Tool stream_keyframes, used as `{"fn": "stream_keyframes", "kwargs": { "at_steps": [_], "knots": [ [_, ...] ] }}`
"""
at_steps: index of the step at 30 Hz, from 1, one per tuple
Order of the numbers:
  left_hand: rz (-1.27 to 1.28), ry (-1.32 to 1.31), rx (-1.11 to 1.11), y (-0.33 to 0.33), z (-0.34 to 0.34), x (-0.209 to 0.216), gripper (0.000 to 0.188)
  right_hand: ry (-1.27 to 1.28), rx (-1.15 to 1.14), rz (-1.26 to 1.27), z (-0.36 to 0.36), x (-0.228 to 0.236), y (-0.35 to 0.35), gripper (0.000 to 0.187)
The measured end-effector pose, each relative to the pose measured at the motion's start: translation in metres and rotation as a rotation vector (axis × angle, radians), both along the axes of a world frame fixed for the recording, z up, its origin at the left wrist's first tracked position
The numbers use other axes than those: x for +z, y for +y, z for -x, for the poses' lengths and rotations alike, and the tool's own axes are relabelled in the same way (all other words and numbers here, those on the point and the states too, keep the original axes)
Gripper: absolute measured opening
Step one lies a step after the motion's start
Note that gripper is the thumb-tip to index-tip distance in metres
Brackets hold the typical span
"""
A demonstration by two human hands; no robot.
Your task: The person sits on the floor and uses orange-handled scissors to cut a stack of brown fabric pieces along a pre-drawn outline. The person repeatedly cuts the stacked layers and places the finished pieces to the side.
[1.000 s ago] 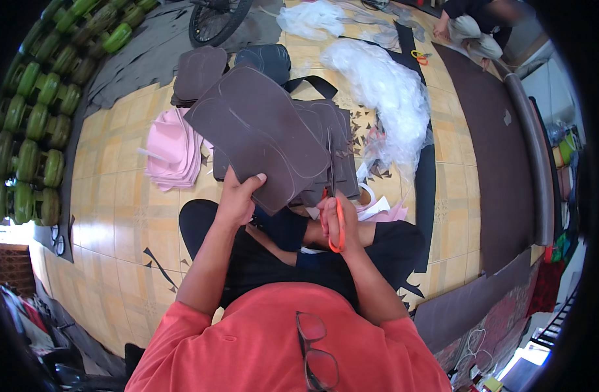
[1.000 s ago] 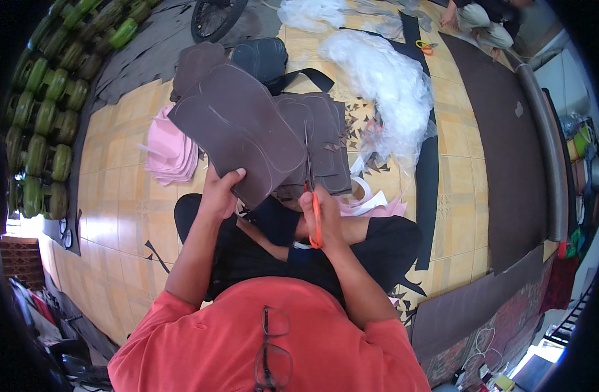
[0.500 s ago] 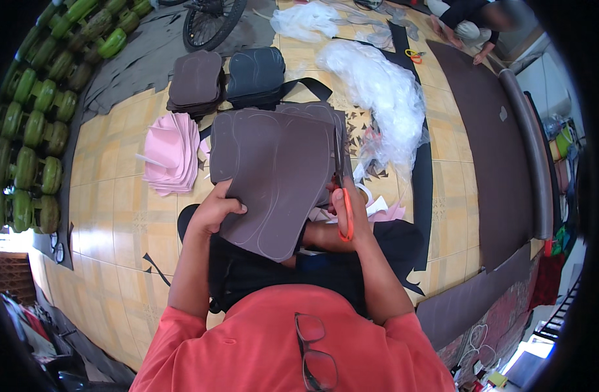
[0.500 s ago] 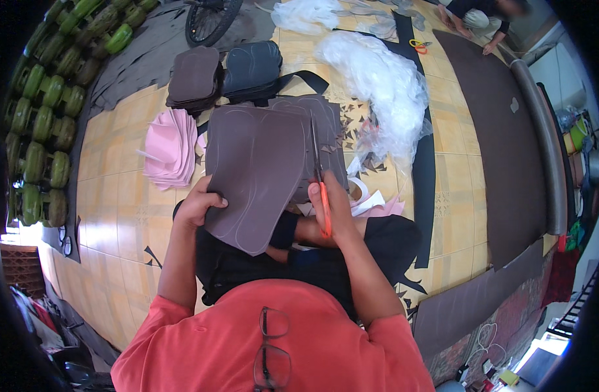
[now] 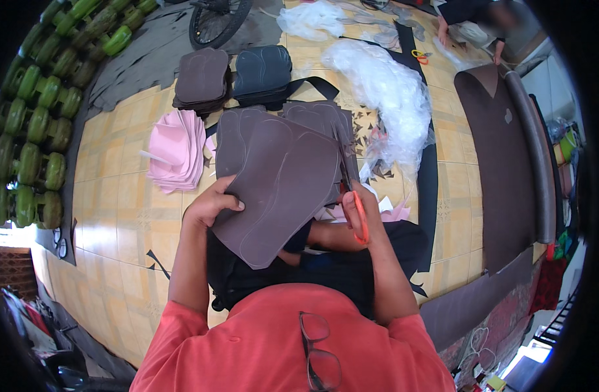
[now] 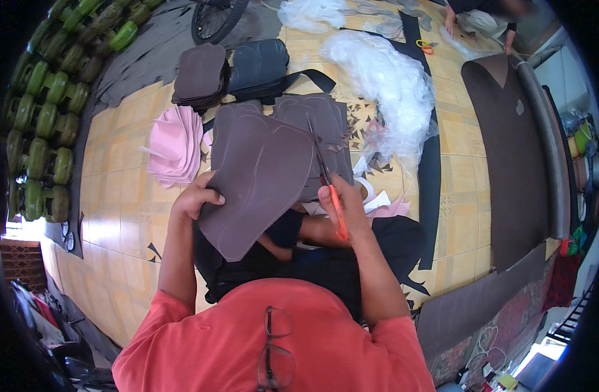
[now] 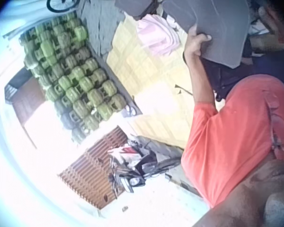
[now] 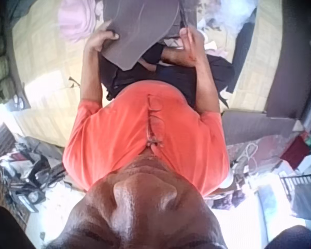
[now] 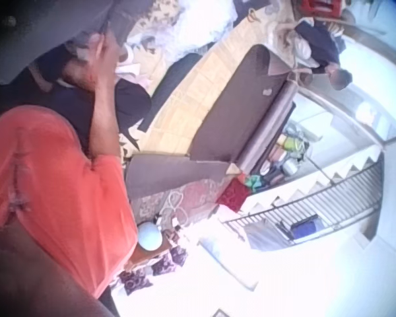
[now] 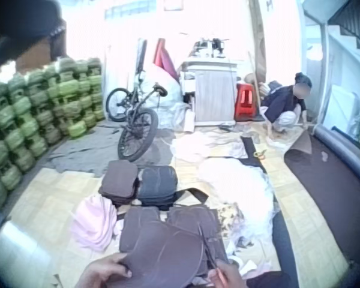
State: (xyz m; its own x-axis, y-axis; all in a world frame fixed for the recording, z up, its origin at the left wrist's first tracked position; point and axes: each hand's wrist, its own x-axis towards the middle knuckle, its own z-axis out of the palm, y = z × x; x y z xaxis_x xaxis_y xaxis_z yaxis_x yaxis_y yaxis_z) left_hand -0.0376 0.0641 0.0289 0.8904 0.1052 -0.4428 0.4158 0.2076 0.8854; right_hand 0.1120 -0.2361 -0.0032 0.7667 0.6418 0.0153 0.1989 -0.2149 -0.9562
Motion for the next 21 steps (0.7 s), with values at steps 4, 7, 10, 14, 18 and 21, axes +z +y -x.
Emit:
{"fn": "stream_keyframes", "kwargs": {
  "at_steps": [4, 7, 10, 14, 18, 21],
  "knots": [
    [-0.079, 0.044, -0.001, 0.009, -0.004, 0.009, 0.075, 0.061, -0.021, 0.008, -0.006, -0.015, -0.006, 0.05],
    [-0.062, 0.1, -0.139, 0.006, -0.009, 0.023, 0.072, 0.383, -0.083, -0.15, -0.007, -0.019, -0.006, 0.041],
    [-0.086, 0.099, -0.27, -0.003, -0.01, 0.024, 0.068, 0.616, -0.123, -0.395, -0.007, -0.018, 0.006, 0.027],
    [0.666, -0.021, -0.027, 0.005, -0.005, -0.039, 0.046, 0.36, -0.188, -0.373, -0.021, -0.037, 0.011, 0.018],
    [-0.234, -0.353, -0.125, -0.027, 0.005, -0.062, 0.043, 0.563, -0.323, -0.541, -0.006, -0.014, 0.025, 0.019],
    [-0.345, -0.234, -0.068, -0.073, 0.003, -0.055, 0.054, 0.588, -0.32, -0.545, 0.007, -0.011, 0.034, 0.022]
  ]
}}
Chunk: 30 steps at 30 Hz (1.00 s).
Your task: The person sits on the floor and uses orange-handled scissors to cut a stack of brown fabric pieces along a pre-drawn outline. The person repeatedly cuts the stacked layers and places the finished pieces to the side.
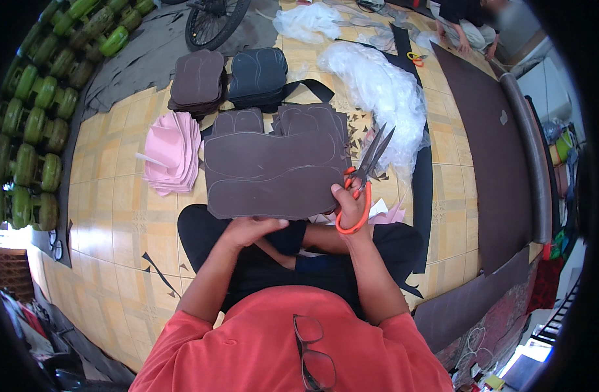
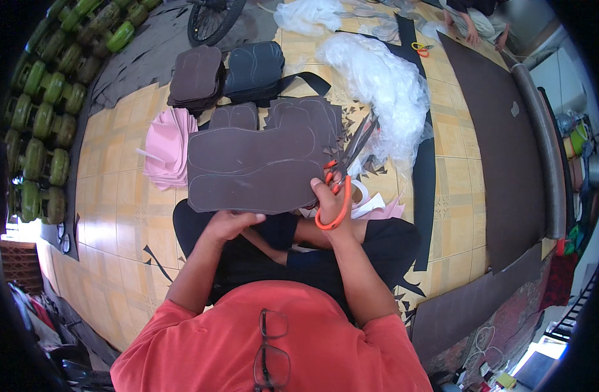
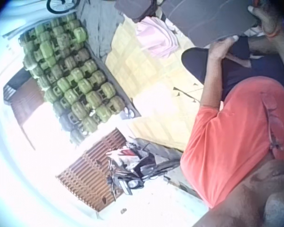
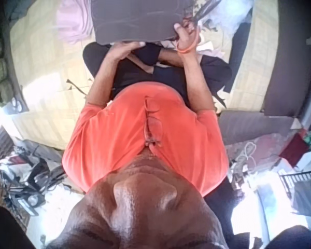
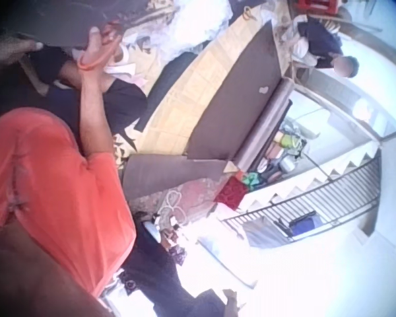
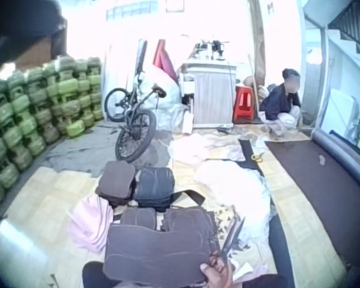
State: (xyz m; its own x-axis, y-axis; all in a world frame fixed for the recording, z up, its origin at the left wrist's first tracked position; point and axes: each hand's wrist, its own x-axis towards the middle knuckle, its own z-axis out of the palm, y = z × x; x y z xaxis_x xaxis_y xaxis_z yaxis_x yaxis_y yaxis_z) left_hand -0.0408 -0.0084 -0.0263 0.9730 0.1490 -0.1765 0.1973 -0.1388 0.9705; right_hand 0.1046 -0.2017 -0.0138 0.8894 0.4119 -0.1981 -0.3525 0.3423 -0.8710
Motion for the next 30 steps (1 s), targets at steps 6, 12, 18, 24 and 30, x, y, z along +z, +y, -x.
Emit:
{"fn": "stream_keyframes", "kwargs": {
  "at_steps": [6, 12, 18, 24, 30],
  "knots": [
    [0.761, -0.337, 0.322, -0.04, -0.03, 0.02, 0.071, -0.096, 0.137, 0.201, 0.019, -0.003, 0.006, 0.023],
    [0.741, -0.263, 0.617, -0.032, -0.035, 0.024, 0.046, -0.183, 0.131, 0.271, 0.028, -0.008, 0.004, 0.037],
    [0.724, -0.316, 0.662, -0.016, -0.03, 0.023, 0.044, -0.677, 0.142, 0.613, 0.017, -0.025, -0.004, 0.052],
    [0.749, -0.28, 0.616, -0.015, -0.029, 0.028, 0.04, -0.754, 0.161, 0.654, 0.016, -0.007, 0.0, 0.056],
    [0.744, -0.305, 0.633, -0.011, -0.03, 0.026, 0.042, -0.698, 0.193, 0.556, 0.016, -0.02, 0.0, 0.049]
  ]
}}
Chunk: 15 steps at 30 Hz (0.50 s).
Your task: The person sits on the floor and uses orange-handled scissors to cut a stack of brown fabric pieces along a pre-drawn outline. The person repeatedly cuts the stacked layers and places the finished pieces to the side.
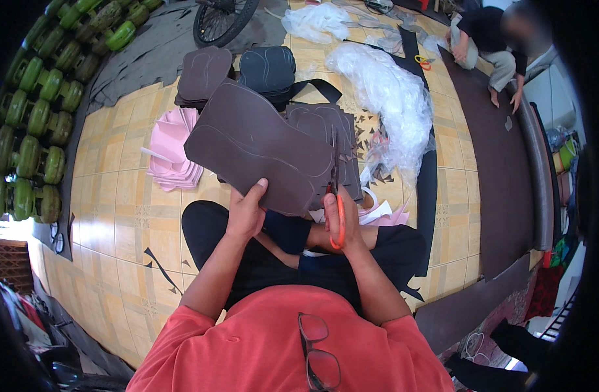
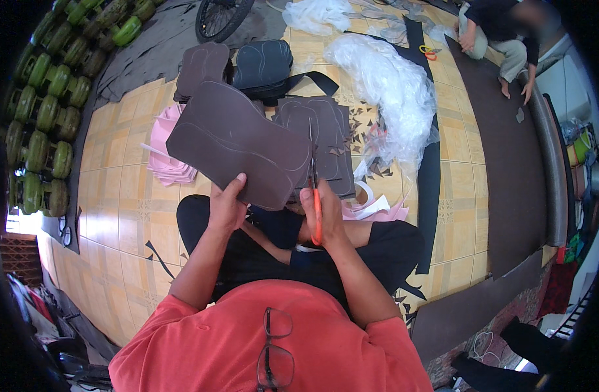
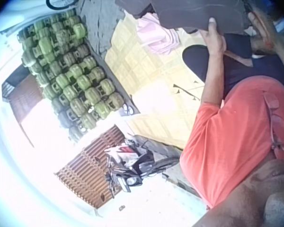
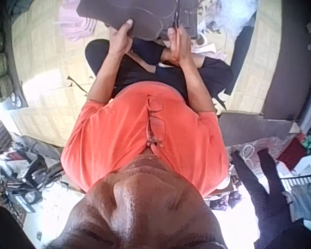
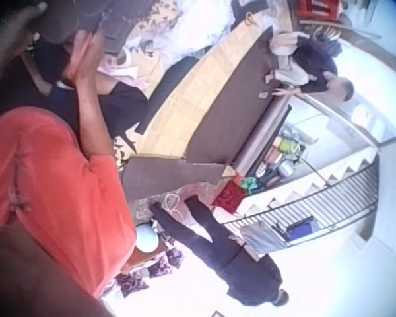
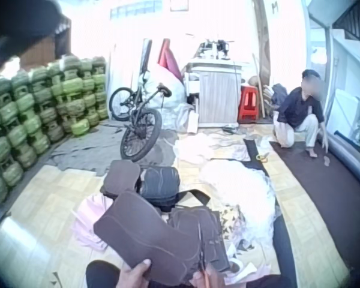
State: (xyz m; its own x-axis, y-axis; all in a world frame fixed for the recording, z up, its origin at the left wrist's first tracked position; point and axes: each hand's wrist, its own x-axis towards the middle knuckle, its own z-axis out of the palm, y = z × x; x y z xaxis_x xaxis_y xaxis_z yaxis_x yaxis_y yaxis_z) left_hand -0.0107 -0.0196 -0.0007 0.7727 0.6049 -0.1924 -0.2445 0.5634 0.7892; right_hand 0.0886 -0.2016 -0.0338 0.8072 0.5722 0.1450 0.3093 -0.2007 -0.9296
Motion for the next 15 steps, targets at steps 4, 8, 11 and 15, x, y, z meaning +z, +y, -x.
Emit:
{"fn": "stream_keyframes", "kwargs": {
  "at_steps": [4, 8, 11, 15],
  "knots": [
    [-0.044, -0.008, 0.053, 0.016, -0.001, -0.006, 0.042, 0.132, 0.038, -0.012, 0.003, 0.008, -0.003, 0.047],
    [-0.072, 0.025, 0.003, 0.032, 0.004, -0.003, 0.042, 0.281, 0.012, -0.002, 0.002, 0.016, -0.012, 0.043],
    [-0.07, 0.064, -0.062, 0.042, 0.012, -0.002, 0.044, 0.241, 0.002, -0.036, 0.0, 0.014, -0.012, 0.043],
    [-0.106, 0.163, -0.141, 0.051, 0.021, 0.001, 0.042, 0.077, 0.004, -0.024, -0.009, 0.003, -0.009, 0.043]
  ]
}}
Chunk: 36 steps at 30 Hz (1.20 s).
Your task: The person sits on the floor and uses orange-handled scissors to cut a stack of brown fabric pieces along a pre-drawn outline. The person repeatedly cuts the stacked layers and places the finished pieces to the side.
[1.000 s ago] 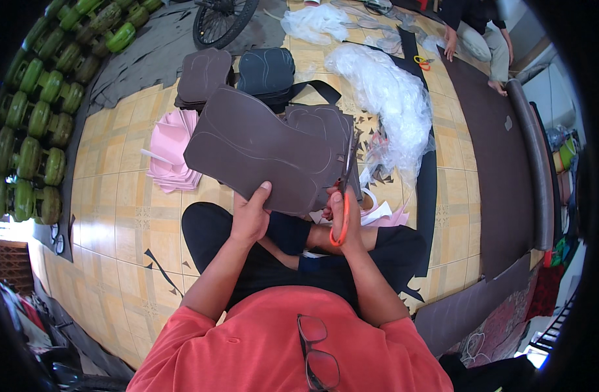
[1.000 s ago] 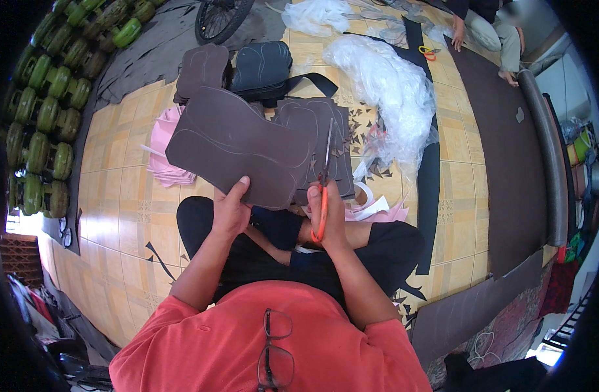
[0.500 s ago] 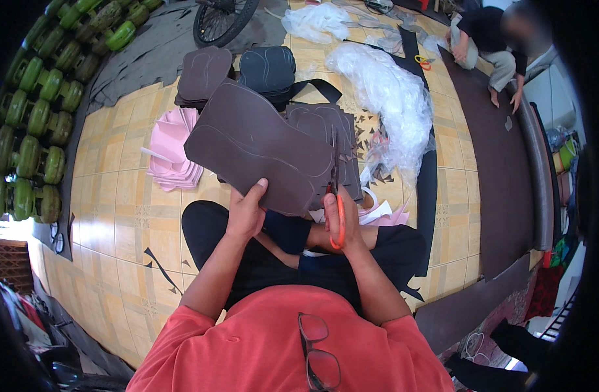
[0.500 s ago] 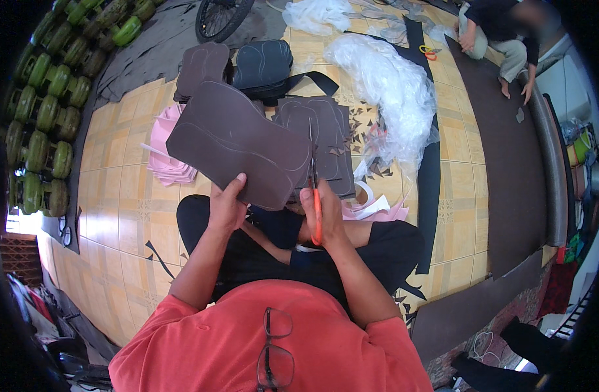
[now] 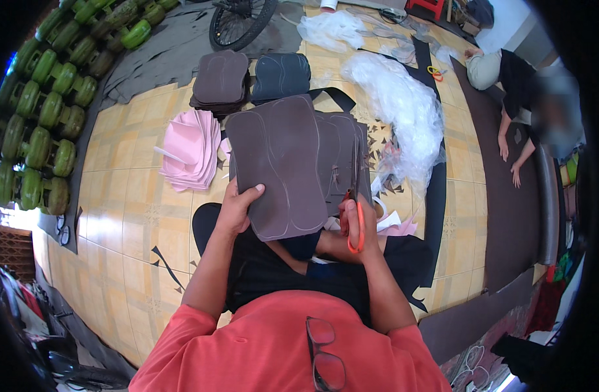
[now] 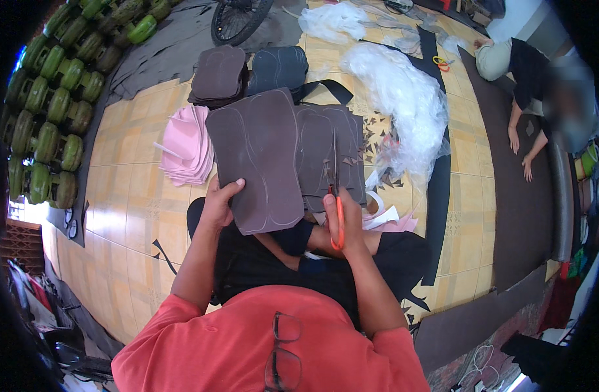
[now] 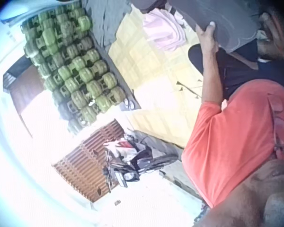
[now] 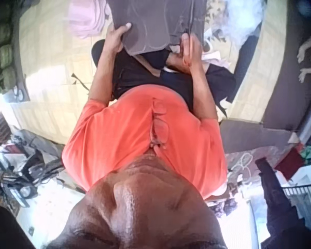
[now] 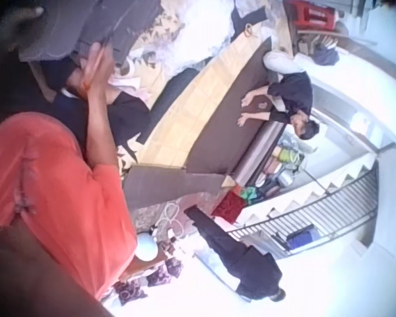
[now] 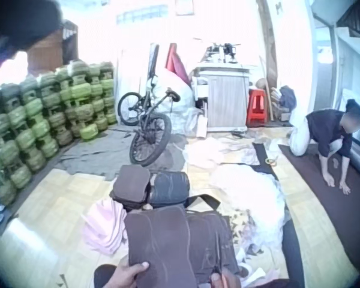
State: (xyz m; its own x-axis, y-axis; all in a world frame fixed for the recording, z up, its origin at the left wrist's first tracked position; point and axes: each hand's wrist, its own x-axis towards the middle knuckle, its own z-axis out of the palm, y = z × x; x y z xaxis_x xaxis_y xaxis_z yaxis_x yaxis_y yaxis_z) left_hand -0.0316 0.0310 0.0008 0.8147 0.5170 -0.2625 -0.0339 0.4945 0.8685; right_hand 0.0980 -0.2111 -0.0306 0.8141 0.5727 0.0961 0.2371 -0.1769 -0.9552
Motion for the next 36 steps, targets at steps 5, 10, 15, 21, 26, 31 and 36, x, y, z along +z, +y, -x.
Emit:
{"fn": "stream_keyframes", "kwargs": {
  "at_steps": [5, 10, 15, 21, 26, 31, 36],
  "knots": [
    [-0.221, 0.109, 0.265, 0.051, -0.002, 0.01, 0.049, 0.235, -0.033, -0.096, 0.0, -0.002, -0.007, 0.041],
    [-0.515, 0.081, 0.211, 0.131, -0.007, -0.006, 0.056, 0.324, -0.072, -0.101, 0.007, -0.016, -0.021, 0.041],
    [-0.464, 0.179, 0.011, 0.147, -0.034, -0.074, 0.067, 0.312, -0.042, -0.072, 0.016, -0.031, -0.022, 0.04],
    [-1.61, 0.867, 0.244, 0.11, -0.059, -0.14, 0.069, 0.285, -0.096, 0.015, 0.019, -0.027, -0.025, 0.038],
    [-1.331, 0.427, -0.133, 0.02, -0.092, -0.127, 0.052, 0.408, -0.192, -0.027, 0.016, -0.028, -0.033, 0.04],
    [-1.3, 0.602, -0.305, -0.037, -0.105, -0.091, 0.062, 0.395, -0.215, -0.048, 0.015, -0.02, -0.036, 0.039],
    [-1.192, 0.711, -0.384, -0.019, -0.109, -0.098, 0.061, 0.401, -0.223, -0.029, 0.016, -0.015, -0.039, 0.036]
  ]
}}
